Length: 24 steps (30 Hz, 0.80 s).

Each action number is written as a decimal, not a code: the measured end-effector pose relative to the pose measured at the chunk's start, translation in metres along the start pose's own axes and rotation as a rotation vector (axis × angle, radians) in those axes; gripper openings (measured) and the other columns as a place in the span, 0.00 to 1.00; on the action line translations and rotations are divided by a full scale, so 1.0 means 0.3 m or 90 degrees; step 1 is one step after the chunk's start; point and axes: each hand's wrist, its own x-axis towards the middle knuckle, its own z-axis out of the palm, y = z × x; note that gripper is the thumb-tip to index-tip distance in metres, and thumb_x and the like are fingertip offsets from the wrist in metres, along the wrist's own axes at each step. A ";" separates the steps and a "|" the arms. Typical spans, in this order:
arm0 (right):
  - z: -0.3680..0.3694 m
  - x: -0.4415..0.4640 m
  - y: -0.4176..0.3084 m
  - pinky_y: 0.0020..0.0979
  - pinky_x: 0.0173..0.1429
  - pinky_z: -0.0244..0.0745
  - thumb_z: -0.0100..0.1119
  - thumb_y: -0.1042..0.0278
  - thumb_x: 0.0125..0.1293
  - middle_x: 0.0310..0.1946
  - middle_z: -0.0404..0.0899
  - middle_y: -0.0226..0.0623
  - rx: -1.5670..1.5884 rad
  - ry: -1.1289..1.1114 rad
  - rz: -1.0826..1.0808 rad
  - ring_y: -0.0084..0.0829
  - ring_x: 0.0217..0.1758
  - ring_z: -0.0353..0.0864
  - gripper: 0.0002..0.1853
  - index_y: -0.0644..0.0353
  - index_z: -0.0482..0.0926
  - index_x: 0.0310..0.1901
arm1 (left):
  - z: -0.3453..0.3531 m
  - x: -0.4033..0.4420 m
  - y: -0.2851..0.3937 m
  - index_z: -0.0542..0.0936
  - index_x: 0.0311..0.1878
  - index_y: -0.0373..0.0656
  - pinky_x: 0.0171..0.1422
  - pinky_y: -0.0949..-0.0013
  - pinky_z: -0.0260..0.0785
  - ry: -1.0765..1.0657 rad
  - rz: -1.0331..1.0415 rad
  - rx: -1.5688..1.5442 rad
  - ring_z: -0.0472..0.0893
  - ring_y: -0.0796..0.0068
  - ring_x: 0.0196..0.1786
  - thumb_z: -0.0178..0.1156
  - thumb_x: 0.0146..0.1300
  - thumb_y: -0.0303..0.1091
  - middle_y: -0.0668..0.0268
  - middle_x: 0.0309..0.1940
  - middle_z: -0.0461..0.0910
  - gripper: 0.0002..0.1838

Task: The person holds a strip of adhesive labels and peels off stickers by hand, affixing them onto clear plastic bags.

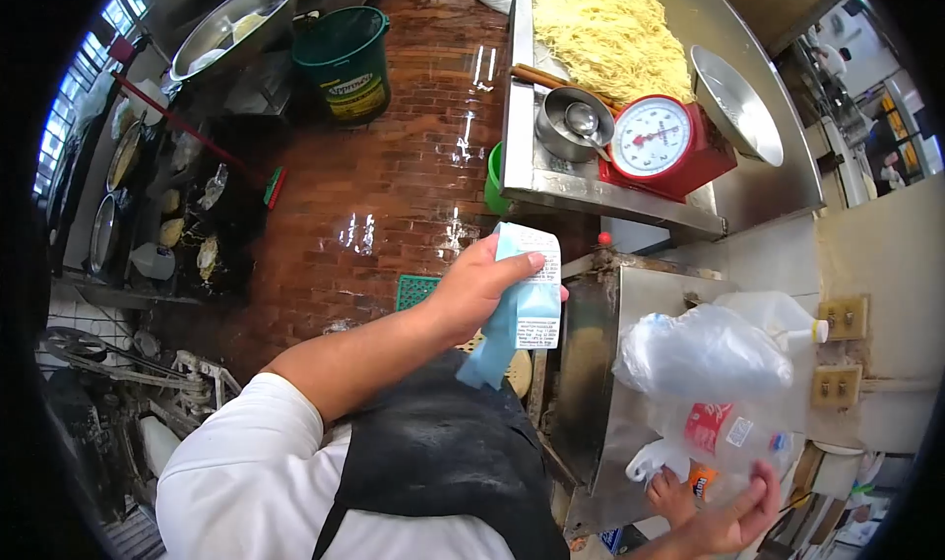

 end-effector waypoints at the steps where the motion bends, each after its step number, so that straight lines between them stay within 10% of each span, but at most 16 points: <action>1: 0.079 -0.040 -0.058 0.34 0.60 0.70 0.56 0.70 0.69 0.50 0.78 0.41 0.075 -0.123 -0.019 0.33 0.51 0.77 0.12 0.65 0.76 0.50 | -0.005 -0.004 -0.003 0.71 0.53 0.39 0.47 0.65 0.79 0.001 0.018 0.006 0.84 0.68 0.43 0.55 0.70 0.34 0.60 0.41 0.82 0.13; 6: 0.492 -0.182 -0.264 0.34 0.52 0.75 0.72 0.74 0.52 0.42 0.82 0.42 0.109 -0.529 -0.289 0.39 0.44 0.80 0.18 0.64 0.81 0.46 | -0.007 -0.033 0.016 0.74 0.51 0.41 0.46 0.71 0.76 0.040 0.055 0.096 0.81 0.79 0.40 0.57 0.70 0.37 0.67 0.41 0.81 0.12; 24: 0.626 -0.275 -0.285 0.32 0.46 0.75 0.69 0.69 0.56 0.40 0.80 0.40 0.145 -0.598 -0.199 0.35 0.39 0.79 0.16 0.60 0.81 0.46 | -0.075 -0.049 0.006 0.78 0.46 0.40 0.44 0.75 0.74 0.005 0.066 0.231 0.81 0.82 0.40 0.55 0.71 0.41 0.68 0.38 0.82 0.13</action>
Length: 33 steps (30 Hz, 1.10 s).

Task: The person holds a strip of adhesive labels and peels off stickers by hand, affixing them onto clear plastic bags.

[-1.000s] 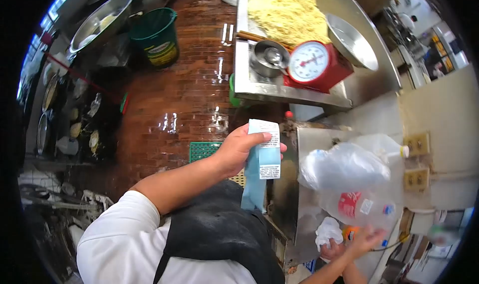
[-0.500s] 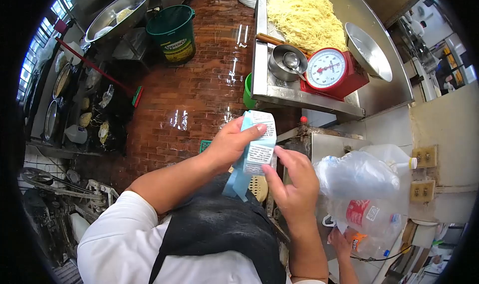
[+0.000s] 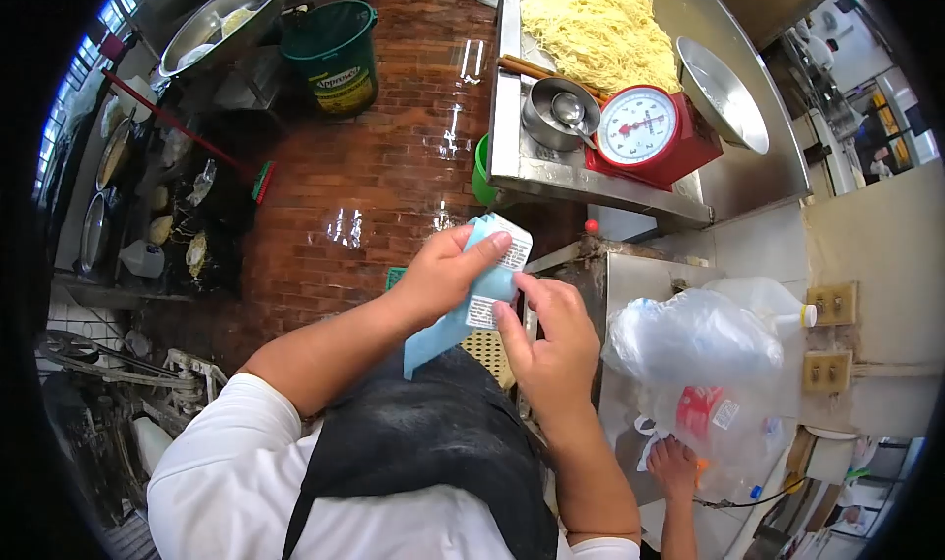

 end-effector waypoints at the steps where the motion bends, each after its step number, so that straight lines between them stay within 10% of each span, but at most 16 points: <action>1: 0.011 -0.006 0.016 0.32 0.46 0.75 0.70 0.69 0.55 0.39 0.80 0.39 -0.004 0.007 -0.010 0.35 0.39 0.80 0.16 0.60 0.81 0.46 | 0.002 0.000 0.011 0.78 0.46 0.40 0.45 0.75 0.74 -0.015 -0.064 -0.073 0.81 0.82 0.40 0.56 0.71 0.42 0.67 0.38 0.82 0.13; 33: -0.064 0.026 0.090 0.43 0.51 0.73 0.70 0.70 0.49 0.49 0.79 0.42 -0.179 -0.041 -0.086 0.45 0.51 0.78 0.13 0.58 0.80 0.38 | 0.039 0.030 -0.027 0.78 0.54 0.40 0.50 0.68 0.76 -0.107 -0.180 -0.142 0.82 0.75 0.44 0.59 0.67 0.33 0.64 0.45 0.82 0.14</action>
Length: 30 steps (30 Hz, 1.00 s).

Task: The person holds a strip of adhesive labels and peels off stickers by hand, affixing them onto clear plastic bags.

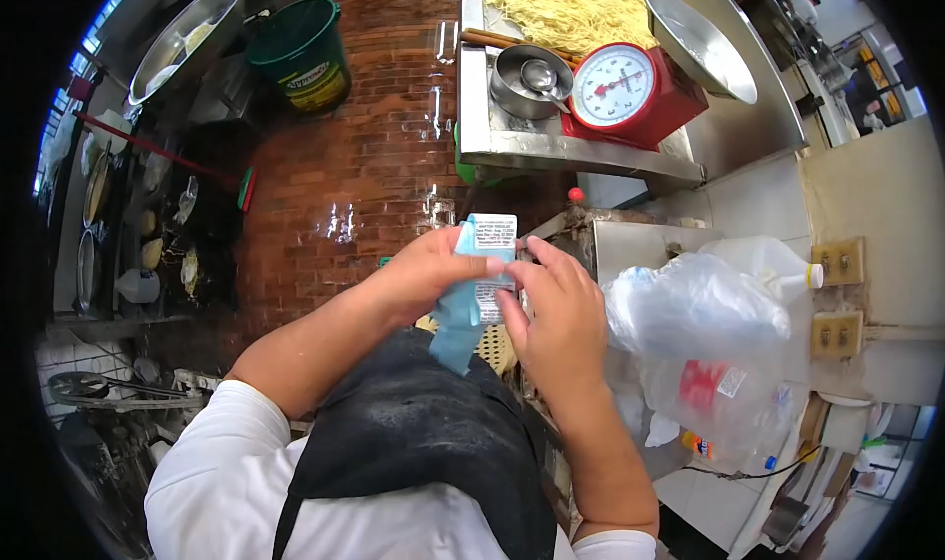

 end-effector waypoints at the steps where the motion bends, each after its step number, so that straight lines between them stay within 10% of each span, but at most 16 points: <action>1: -0.005 -0.003 0.007 0.43 0.51 0.73 0.70 0.70 0.49 0.50 0.78 0.42 0.003 -0.007 -0.002 0.46 0.51 0.78 0.13 0.58 0.80 0.38 | 0.000 0.004 -0.004 0.78 0.54 0.40 0.51 0.69 0.76 0.014 -0.025 0.005 0.82 0.75 0.45 0.58 0.66 0.32 0.64 0.45 0.82 0.15; 30: -0.059 -0.053 0.079 0.44 0.56 0.72 0.69 0.69 0.50 0.50 0.80 0.47 0.028 -0.087 0.095 0.44 0.56 0.78 0.11 0.59 0.77 0.34 | 0.063 0.073 -0.056 0.79 0.52 0.39 0.49 0.68 0.76 0.050 -0.108 0.035 0.82 0.75 0.43 0.58 0.67 0.32 0.64 0.44 0.83 0.13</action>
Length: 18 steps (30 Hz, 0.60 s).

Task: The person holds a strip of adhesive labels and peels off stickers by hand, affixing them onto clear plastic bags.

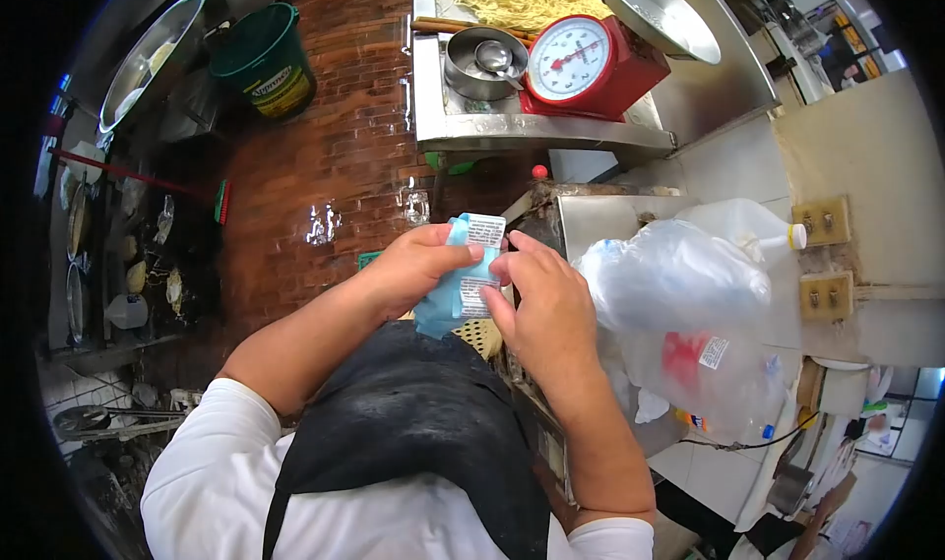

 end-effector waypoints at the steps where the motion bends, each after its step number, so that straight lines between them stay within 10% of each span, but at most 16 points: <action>1: -0.001 -0.009 0.006 0.43 0.55 0.72 0.69 0.70 0.50 0.49 0.80 0.46 0.000 0.018 -0.008 0.44 0.55 0.78 0.10 0.59 0.78 0.34 | 0.003 0.006 -0.003 0.79 0.52 0.39 0.50 0.68 0.76 -0.007 -0.001 -0.005 0.82 0.75 0.44 0.58 0.67 0.32 0.64 0.44 0.83 0.13; 9: -0.011 -0.101 0.009 0.39 0.50 0.75 0.66 0.74 0.54 0.42 0.82 0.41 0.012 0.158 -0.010 0.41 0.46 0.81 0.06 0.60 0.80 0.33 | 0.058 0.084 -0.021 0.76 0.57 0.37 0.55 0.63 0.76 -0.046 -0.042 -0.062 0.83 0.68 0.48 0.52 0.69 0.30 0.58 0.47 0.82 0.16; 18: -0.268 -0.208 0.095 0.31 0.31 0.68 0.65 0.69 0.58 0.22 0.77 0.34 -0.132 0.359 0.410 0.28 0.24 0.74 0.05 0.60 0.82 0.33 | 0.176 0.174 0.004 0.69 0.64 0.38 0.58 0.59 0.75 -0.174 -0.053 -0.134 0.82 0.61 0.52 0.49 0.72 0.33 0.51 0.51 0.81 0.20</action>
